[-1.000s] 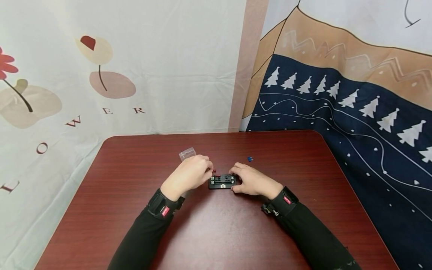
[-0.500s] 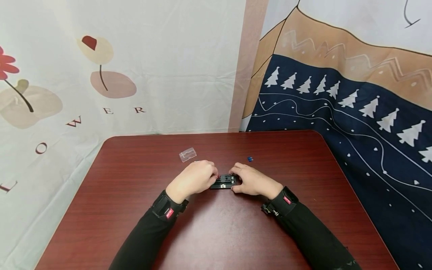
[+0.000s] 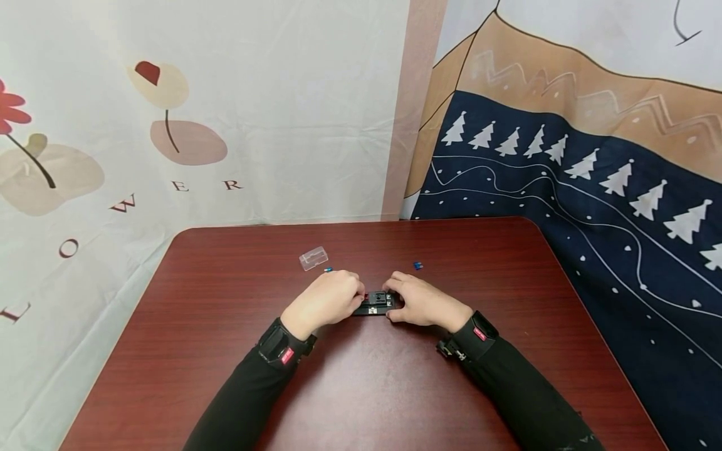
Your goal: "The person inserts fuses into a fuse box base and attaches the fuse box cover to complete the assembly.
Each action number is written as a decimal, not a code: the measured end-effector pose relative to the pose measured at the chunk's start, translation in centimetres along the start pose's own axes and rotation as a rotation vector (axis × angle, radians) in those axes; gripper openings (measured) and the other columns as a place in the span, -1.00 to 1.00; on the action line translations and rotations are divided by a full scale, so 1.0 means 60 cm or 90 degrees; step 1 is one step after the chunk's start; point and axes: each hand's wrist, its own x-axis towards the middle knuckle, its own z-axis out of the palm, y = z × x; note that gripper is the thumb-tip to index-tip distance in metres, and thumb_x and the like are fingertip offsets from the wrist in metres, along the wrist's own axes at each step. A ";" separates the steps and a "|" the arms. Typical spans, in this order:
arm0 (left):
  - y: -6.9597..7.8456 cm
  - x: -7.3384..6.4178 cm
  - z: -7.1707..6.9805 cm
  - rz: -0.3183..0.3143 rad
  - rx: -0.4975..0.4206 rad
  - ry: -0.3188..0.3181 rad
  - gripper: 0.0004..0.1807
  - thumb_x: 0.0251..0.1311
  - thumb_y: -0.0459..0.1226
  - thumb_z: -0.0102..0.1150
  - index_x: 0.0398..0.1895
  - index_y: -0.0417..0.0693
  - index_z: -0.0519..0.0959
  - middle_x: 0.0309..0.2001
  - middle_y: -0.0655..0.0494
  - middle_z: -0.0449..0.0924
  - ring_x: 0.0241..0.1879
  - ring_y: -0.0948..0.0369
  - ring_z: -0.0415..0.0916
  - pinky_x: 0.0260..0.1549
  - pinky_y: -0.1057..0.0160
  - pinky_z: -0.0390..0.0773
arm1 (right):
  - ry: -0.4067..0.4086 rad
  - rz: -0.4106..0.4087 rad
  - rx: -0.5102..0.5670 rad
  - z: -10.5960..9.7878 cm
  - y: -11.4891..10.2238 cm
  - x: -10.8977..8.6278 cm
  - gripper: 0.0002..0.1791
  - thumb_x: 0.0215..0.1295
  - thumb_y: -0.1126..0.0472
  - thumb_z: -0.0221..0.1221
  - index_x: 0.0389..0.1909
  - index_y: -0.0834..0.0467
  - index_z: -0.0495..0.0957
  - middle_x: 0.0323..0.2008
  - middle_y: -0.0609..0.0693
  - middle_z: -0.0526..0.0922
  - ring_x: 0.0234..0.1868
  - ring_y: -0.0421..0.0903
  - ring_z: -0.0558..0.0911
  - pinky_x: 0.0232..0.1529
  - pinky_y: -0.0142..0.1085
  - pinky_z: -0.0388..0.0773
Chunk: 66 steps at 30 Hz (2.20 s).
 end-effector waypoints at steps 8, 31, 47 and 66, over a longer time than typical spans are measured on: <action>-0.002 0.004 0.007 -0.003 0.006 -0.004 -0.78 0.51 -0.25 0.28 -0.33 0.11 0.82 -0.35 0.24 0.64 -0.35 0.26 0.59 -0.27 0.17 0.67 | -0.001 0.003 0.001 0.001 0.000 0.000 -0.49 0.31 0.05 0.48 0.24 0.04 0.64 0.00 -0.13 0.54 -0.12 -0.18 0.51 -0.04 -0.23 0.50; 0.002 0.005 0.003 -0.010 0.008 0.004 -0.83 0.45 -0.23 0.36 -0.37 0.11 0.80 -0.36 0.24 0.64 -0.40 0.29 0.55 -0.31 0.17 0.65 | -0.003 0.007 0.006 -0.002 -0.003 -0.002 -0.50 0.31 0.05 0.49 0.23 0.04 0.64 -0.02 -0.13 0.54 -0.12 -0.17 0.50 -0.05 -0.22 0.49; 0.008 0.009 0.015 0.013 0.018 0.025 -0.78 0.48 -0.29 0.30 -0.39 0.10 0.77 -0.39 0.24 0.60 -0.40 0.27 0.54 -0.34 0.20 0.62 | -0.003 0.004 0.007 0.000 0.001 -0.001 -0.49 0.32 0.05 0.48 0.25 0.04 0.64 -0.02 -0.13 0.54 -0.12 -0.17 0.50 -0.05 -0.22 0.49; 0.012 0.011 0.025 0.009 0.039 0.040 -0.70 0.44 -0.30 0.33 -0.52 0.12 0.69 -0.40 0.22 0.63 -0.38 0.22 0.59 -0.31 0.16 0.67 | -0.001 -0.001 0.006 -0.002 0.000 -0.003 -0.48 0.32 0.05 0.47 0.27 0.04 0.65 0.00 -0.11 0.55 -0.12 -0.16 0.49 -0.05 -0.22 0.47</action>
